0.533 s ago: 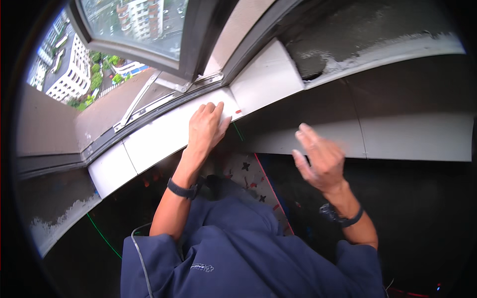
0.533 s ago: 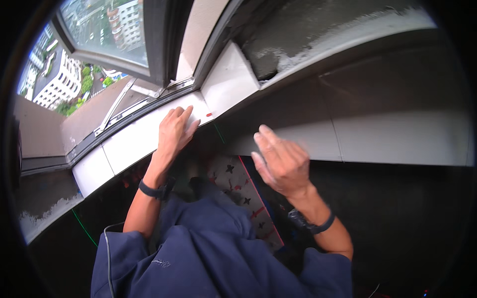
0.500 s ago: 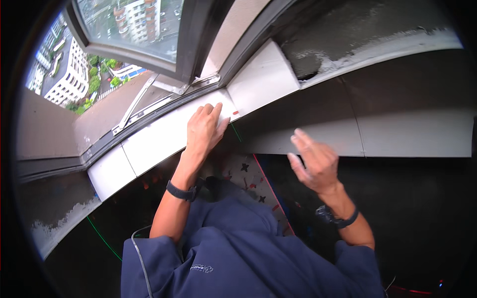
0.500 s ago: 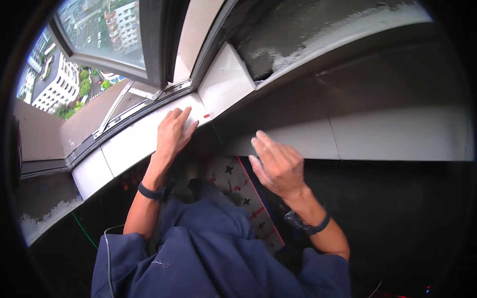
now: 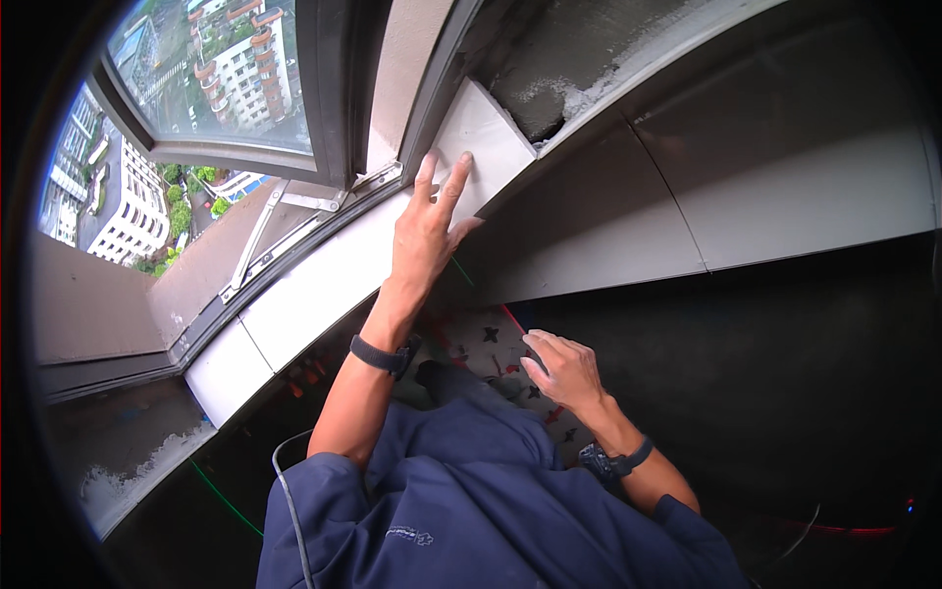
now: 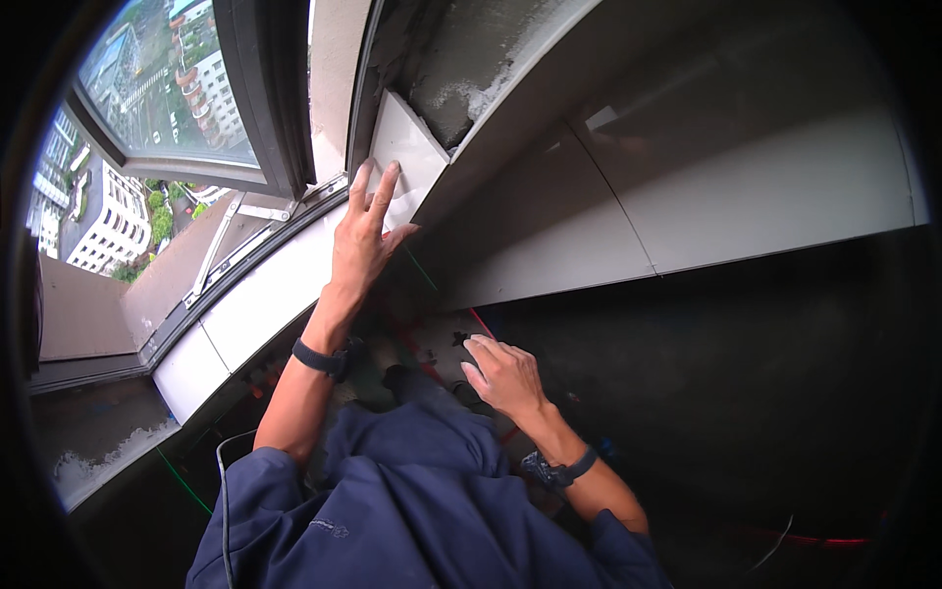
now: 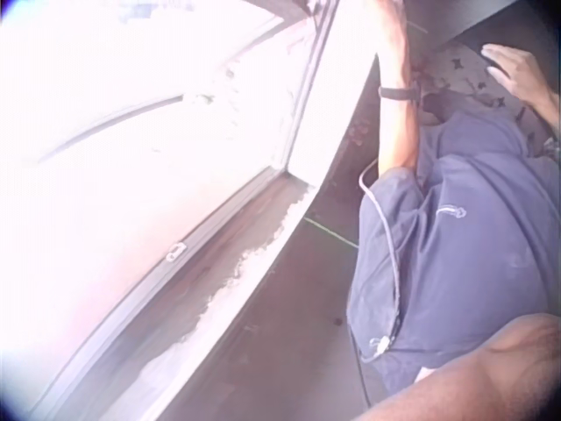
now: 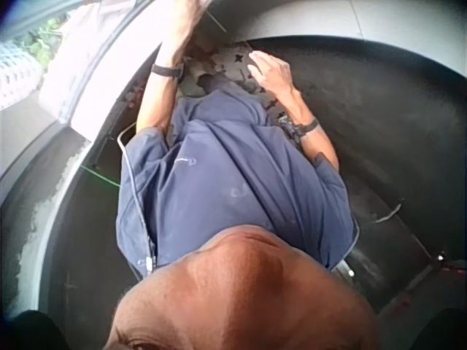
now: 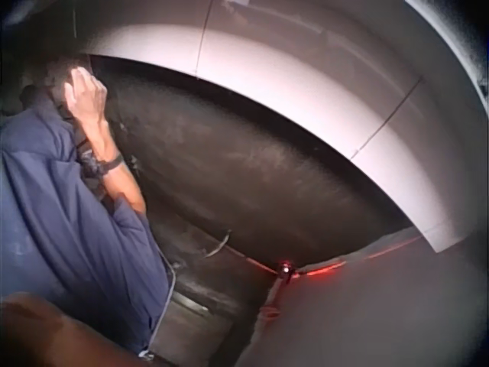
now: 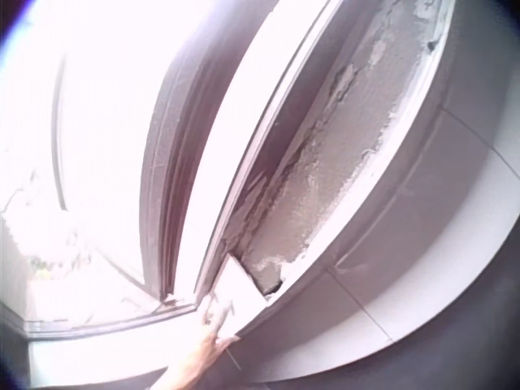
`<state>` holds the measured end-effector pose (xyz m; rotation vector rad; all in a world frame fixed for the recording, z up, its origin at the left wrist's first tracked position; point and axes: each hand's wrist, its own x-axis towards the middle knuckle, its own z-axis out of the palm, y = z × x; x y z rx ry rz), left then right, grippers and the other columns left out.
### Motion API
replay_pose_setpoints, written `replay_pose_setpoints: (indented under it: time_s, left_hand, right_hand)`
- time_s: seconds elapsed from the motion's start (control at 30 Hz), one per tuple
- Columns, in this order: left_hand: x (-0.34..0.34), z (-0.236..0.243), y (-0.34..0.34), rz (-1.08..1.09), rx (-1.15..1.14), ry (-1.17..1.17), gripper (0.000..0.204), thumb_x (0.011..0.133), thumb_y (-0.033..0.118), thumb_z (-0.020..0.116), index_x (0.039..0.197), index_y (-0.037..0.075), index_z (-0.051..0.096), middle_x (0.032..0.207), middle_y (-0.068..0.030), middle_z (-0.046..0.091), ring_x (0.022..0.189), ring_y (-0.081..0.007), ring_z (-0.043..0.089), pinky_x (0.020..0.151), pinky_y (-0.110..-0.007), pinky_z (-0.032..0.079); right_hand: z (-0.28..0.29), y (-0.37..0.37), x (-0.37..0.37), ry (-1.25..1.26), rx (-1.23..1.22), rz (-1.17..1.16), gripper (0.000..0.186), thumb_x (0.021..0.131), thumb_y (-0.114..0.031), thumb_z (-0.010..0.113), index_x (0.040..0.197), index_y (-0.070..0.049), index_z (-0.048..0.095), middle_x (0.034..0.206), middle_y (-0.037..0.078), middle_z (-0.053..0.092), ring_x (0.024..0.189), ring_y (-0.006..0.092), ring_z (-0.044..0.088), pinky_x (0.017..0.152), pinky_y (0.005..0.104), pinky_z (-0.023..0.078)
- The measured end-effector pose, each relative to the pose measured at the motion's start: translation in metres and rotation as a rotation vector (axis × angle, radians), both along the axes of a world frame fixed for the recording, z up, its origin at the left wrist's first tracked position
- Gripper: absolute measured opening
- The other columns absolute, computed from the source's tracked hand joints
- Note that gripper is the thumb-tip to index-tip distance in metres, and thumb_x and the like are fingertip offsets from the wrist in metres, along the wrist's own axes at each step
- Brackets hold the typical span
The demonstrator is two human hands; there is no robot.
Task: Applying mortar to a tile and placing it on a window frame ledge.
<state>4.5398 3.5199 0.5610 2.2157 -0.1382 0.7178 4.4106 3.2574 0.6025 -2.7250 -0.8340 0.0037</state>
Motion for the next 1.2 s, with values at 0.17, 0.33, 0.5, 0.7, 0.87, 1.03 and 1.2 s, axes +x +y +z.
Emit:
replay_pose_setpoints:
  time_s: [0.17,0.33,0.5,0.7,0.87,1.03,1.2]
  left_hand:
    - [0.005,0.023,0.008,-0.063,0.114,-0.023,0.099,0.071,0.019,0.089,0.155,0.029,0.037,0.158,-0.0234,0.031,0.094,-0.0378,0.070,0.079,-0.043,0.060]
    - [0.008,0.025,0.010,-0.093,0.163,-0.040,0.098,0.072,0.020,0.088,0.155,0.034,0.037,0.160,-0.0266,0.028,0.091,-0.0373,0.071,0.078,-0.043,0.060]
    - [0.009,0.022,0.010,-0.127,0.145,-0.040,0.093,0.075,0.013,0.086,0.152,0.040,0.040,0.155,-0.0340,0.029,0.091,-0.0401,0.071,0.079,-0.043,0.061]
    - [0.012,0.017,0.010,-0.122,0.176,-0.066,0.093,0.076,0.015,0.085,0.152,0.043,0.039,0.157,-0.0337,0.026,0.087,-0.0367,0.072,0.076,-0.042,0.061]
    - [0.014,0.015,0.010,-0.110,0.210,-0.065,0.092,0.075,0.017,0.086,0.152,0.039,0.040,0.158,-0.0314,0.025,0.086,-0.0333,0.072,0.075,-0.041,0.061]
    - [0.011,0.016,0.011,-0.095,0.234,-0.072,0.091,0.075,0.021,0.086,0.152,0.036,0.041,0.160,-0.0292,0.025,0.087,-0.0303,0.072,0.074,-0.041,0.061]
    - [0.001,0.007,0.014,-0.065,0.138,-0.079,0.092,0.075,0.024,0.087,0.154,0.024,0.040,0.158,-0.0208,0.035,0.095,-0.0326,0.070,0.080,-0.040,0.060]
  right_hand:
    - [-0.025,-0.005,-0.011,0.049,0.019,0.002,0.032,0.084,-0.018,0.076,0.111,-0.003,0.068,0.113,0.013,0.072,0.097,0.0306,0.071,0.084,0.0382,0.058]
    - [-0.032,0.001,-0.015,0.158,0.042,0.010,0.032,0.086,-0.020,0.073,0.113,-0.003,0.067,0.115,0.013,0.070,0.098,0.0314,0.070,0.084,0.0401,0.057]
    - [-0.046,0.005,-0.021,0.192,0.054,0.048,0.033,0.087,-0.021,0.071,0.113,-0.002,0.065,0.116,0.013,0.069,0.099,0.0322,0.069,0.084,0.0409,0.056]
    - [-0.048,0.008,-0.015,0.193,0.045,0.070,0.033,0.086,-0.020,0.072,0.114,-0.003,0.064,0.114,0.013,0.069,0.097,0.0325,0.069,0.083,0.0415,0.056]
    - [-0.047,0.009,-0.009,0.178,0.052,0.091,0.033,0.086,-0.019,0.073,0.114,-0.003,0.064,0.114,0.013,0.069,0.096,0.0323,0.069,0.082,0.0415,0.056]
    - [-0.046,0.012,-0.010,0.200,0.051,0.081,0.033,0.086,-0.019,0.072,0.114,-0.003,0.064,0.114,0.013,0.069,0.097,0.0324,0.069,0.083,0.0418,0.056]
    - [-0.053,0.008,-0.014,0.196,0.083,0.029,0.032,0.088,-0.021,0.071,0.113,-0.002,0.065,0.115,0.014,0.070,0.101,0.0337,0.069,0.085,0.0421,0.056]
